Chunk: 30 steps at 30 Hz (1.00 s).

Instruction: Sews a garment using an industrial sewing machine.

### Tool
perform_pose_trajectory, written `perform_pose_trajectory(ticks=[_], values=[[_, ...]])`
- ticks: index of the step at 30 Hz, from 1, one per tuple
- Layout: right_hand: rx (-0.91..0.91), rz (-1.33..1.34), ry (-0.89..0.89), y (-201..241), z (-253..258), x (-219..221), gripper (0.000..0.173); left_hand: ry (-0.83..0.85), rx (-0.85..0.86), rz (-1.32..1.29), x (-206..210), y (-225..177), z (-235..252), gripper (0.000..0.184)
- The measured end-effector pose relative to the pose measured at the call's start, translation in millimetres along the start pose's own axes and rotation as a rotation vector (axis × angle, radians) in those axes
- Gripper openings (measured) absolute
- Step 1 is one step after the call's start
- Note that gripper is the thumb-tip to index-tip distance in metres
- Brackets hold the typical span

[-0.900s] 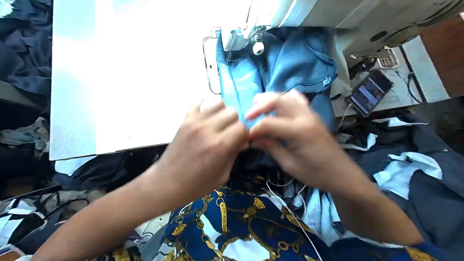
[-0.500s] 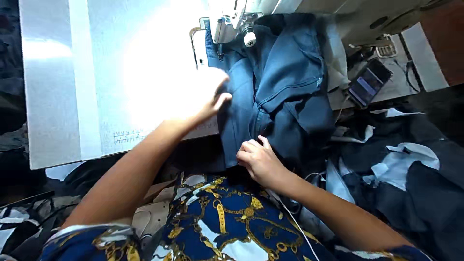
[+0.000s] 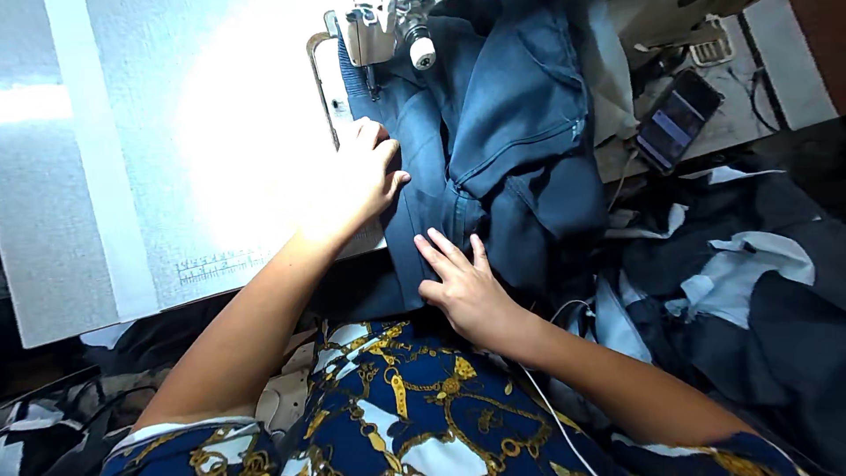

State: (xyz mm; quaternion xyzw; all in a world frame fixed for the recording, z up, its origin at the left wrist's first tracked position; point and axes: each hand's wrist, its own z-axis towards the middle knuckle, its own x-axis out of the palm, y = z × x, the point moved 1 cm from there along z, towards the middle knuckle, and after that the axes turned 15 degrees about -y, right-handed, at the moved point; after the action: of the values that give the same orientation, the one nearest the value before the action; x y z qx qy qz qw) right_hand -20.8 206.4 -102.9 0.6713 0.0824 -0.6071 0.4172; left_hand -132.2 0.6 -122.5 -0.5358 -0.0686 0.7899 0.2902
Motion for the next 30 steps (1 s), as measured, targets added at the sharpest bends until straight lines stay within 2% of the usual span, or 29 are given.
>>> perform_pose_trajectory(ticks=[4, 9, 30], values=[[-0.023, 0.0, 0.01, -2, 0, -3, 0.015, 0.006, -0.039, 0.027, 3, 0, 1, 0.053], [-0.04, 0.037, 0.005, -7, 1, -8, 0.012, 0.078, -0.105, 0.109, -6, -2, 6, 0.055], [0.027, 0.064, 0.076, -9, 26, -23, 0.015, 0.05, -0.142, 0.126, 0, 15, 23, 0.056]])
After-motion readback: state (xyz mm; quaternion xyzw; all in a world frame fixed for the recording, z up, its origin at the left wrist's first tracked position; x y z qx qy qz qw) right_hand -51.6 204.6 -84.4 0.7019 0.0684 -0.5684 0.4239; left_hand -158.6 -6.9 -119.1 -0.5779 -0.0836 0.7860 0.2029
